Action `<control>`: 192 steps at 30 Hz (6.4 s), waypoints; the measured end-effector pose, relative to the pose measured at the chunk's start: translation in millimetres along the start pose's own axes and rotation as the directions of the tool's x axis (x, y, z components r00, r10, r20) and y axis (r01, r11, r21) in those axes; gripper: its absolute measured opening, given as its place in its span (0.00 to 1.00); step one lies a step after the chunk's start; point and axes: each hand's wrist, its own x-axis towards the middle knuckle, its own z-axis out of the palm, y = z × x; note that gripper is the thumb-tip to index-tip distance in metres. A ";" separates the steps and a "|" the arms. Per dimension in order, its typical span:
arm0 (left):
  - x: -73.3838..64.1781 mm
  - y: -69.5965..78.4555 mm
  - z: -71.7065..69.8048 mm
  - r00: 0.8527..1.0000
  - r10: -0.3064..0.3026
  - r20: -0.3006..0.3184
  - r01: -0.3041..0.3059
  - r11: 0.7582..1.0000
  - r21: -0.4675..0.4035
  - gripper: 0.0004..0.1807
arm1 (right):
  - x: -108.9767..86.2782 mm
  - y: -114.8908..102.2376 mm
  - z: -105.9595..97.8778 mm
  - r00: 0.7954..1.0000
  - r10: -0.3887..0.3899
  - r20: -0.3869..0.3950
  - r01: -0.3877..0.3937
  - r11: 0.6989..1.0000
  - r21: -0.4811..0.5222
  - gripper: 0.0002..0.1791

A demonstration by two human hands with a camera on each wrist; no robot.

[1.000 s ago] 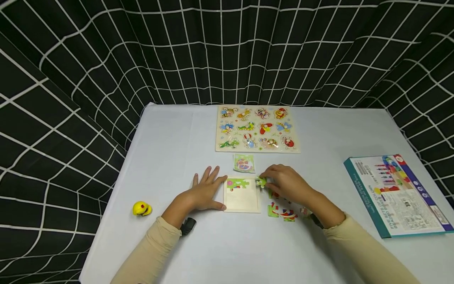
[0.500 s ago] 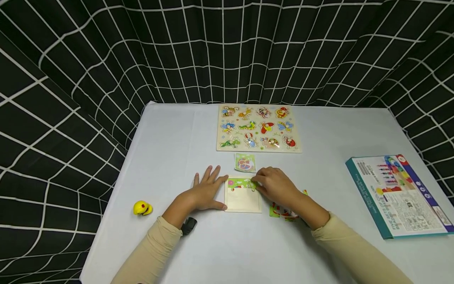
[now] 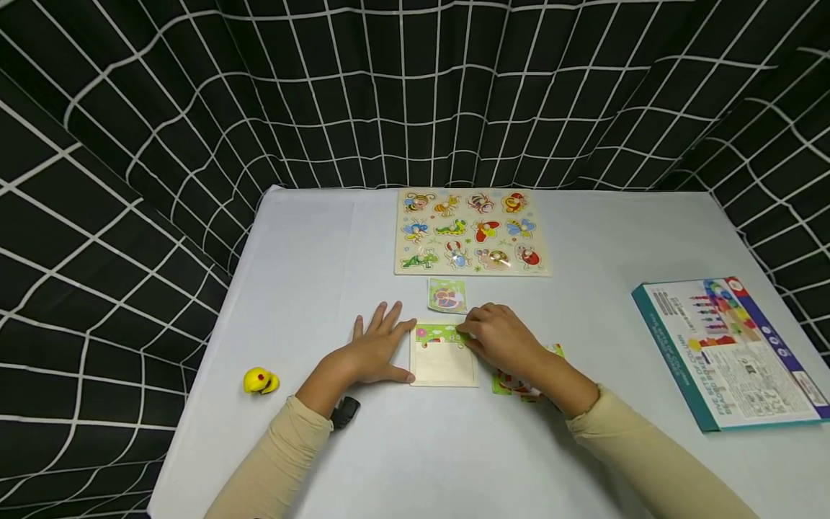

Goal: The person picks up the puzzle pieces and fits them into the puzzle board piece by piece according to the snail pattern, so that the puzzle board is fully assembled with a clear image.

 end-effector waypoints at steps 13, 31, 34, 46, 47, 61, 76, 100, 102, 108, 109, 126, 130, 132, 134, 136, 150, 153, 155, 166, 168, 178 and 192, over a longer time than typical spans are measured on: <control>-1.1 0.3 0.4 1.000 0.002 0.002 -0.002 1.000 0.001 0.54 | -25.8 26.7 -24.5 0.982 0.141 0.129 -0.174 0.935 0.308 0.16; 1.0 2.8 -0.9 1.000 0.018 0.014 -0.018 1.000 -0.006 0.55 | -54.0 23.0 -17.7 0.982 0.165 0.094 -0.175 0.978 0.111 0.16; 1.0 2.5 -1.4 1.000 0.005 0.020 -0.005 1.000 0.001 0.55 | -45.5 13.8 -18.4 0.993 0.108 0.051 -0.113 0.987 0.117 0.17; -1.0 0.9 -2.6 1.000 -0.005 0.024 0.004 1.000 0.029 0.54 | 8.3 -38.9 -5.1 0.995 -0.103 0.014 0.101 0.990 0.099 0.12; -0.9 0.9 -2.4 1.000 -0.005 0.023 0.005 0.999 0.034 0.54 | 10.7 -40.9 -4.0 0.994 -0.112 0.009 0.111 0.990 0.087 0.12; -2.2 0.7 -4.9 0.999 -0.015 0.035 0.014 0.999 0.031 0.54 | 23.0 -50.7 6.7 0.989 -0.144 -0.019 0.143 0.989 -0.035 0.07; -0.5 0.9 -3.3 0.999 -0.018 0.039 0.016 0.999 0.035 0.55 | 18.7 -54.2 8.0 0.989 -0.145 0.016 0.146 0.982 -0.121 0.11; -1.5 0.3 0.3 1.000 -0.009 0.003 0.009 1.000 0.007 0.55 | -75.9 44.8 -36.0 0.978 0.185 0.090 -0.193 0.977 0.087 0.16; -0.9 1.2 0.6 1.000 -0.002 0.001 0.002 1.000 0.008 0.55 | -78.7 46.2 -33.3 0.980 0.184 0.082 -0.191 0.977 0.091 0.16; -2.6 1.6 -0.4 1.000 0.010 0.006 -0.010 1.000 -0.021 0.54 | -78.0 44.7 -27.1 0.981 0.180 0.067 -0.184 0.981 0.059 0.16; -2.7 1.8 -0.6 1.000 0.009 0.008 -0.009 1.000 -0.020 0.54 | -78.0 44.3 -26.9 0.981 0.179 0.068 -0.183 0.982 0.054 0.17; -4.2 1.8 -3.2 1.000 -0.013 0.012 0.013 1.000 0.002 0.55 | -47.8 13.6 -29.7 0.999 0.047 0.022 -0.049 0.993 0.112 0.15; -3.1 1.4 -2.5 1.000 -0.014 0.011 0.014 1.000 0.010 0.55 | -26.5 -8.0 -22.2 1.000 -0.027 0.011 0.025 0.994 0.106 0.14; -2.7 1.6 -2.1 1.000 -0.012 0.013 0.012 1.000 0.014 0.55 | -18.4 -17.0 -17.3 0.999 -0.044 0.014 0.042 0.995 0.089 0.14; -2.9 1.8 -1.6 1.000 -0.012 0.013 0.012 1.000 0.019 0.55 | -12.3 -23.8 -12.2 0.998 -0.063 0.008 0.063 0.996 0.060 0.13; -3.3 2.2 -1.9 1.000 -0.014 0.015 0.013 1.000 0.020 0.55 | -7.8 -28.2 -7.7 0.996 -0.084 -0.008 0.084 0.996 0.032 0.12; -2.4 2.9 -3.5 1.000 -0.019 0.015 0.019 0.999 0.026 0.55 | 2.8 -39.9 2.5 0.990 -0.130 -0.053 0.123 0.985 -0.120 0.07; -2.1 2.3 -3.3 1.000 -0.019 0.017 0.019 0.999 0.026 0.55 | 3.0 -40.5 5.6 0.989 -0.133 -0.063 0.122 0.982 -0.147 0.06; -2.3 2.1 -3.5 1.000 -0.019 0.017 0.018 0.999 0.026 0.55 | 2.9 -41.0 6.6 0.990 -0.125 -0.065 0.114 0.982 -0.149 0.05; -3.2 3.6 -1.9 1.000 -0.008 0.012 0.009 1.000 -0.007 0.55 | -18.0 -23.5 -16.3 0.996 -0.050 0.076 0.037 0.986 0.160 0.14; -3.1 3.1 -1.6 1.000 -0.007 0.012 0.007 1.000 -0.008 0.55 | -27.3 -13.2 -21.0 0.997 -0.015 0.078 -0.001 0.979 0.202 0.15; -6.7 1.5 -2.6 1.000 -0.022 0.014 0.022 1.000 0.007 0.55 | -85.1 39.1 -36.1 0.970 0.244 0.012 -0.244 0.965 0.096 0.18; -3.3 1.0 -0.8 1.000 0.012 0.004 -0.012 1.000 -0.007 0.55 | -109.8 60.2 -29.6 0.945 0.326 0.025 -0.327 0.944 0.034 0.18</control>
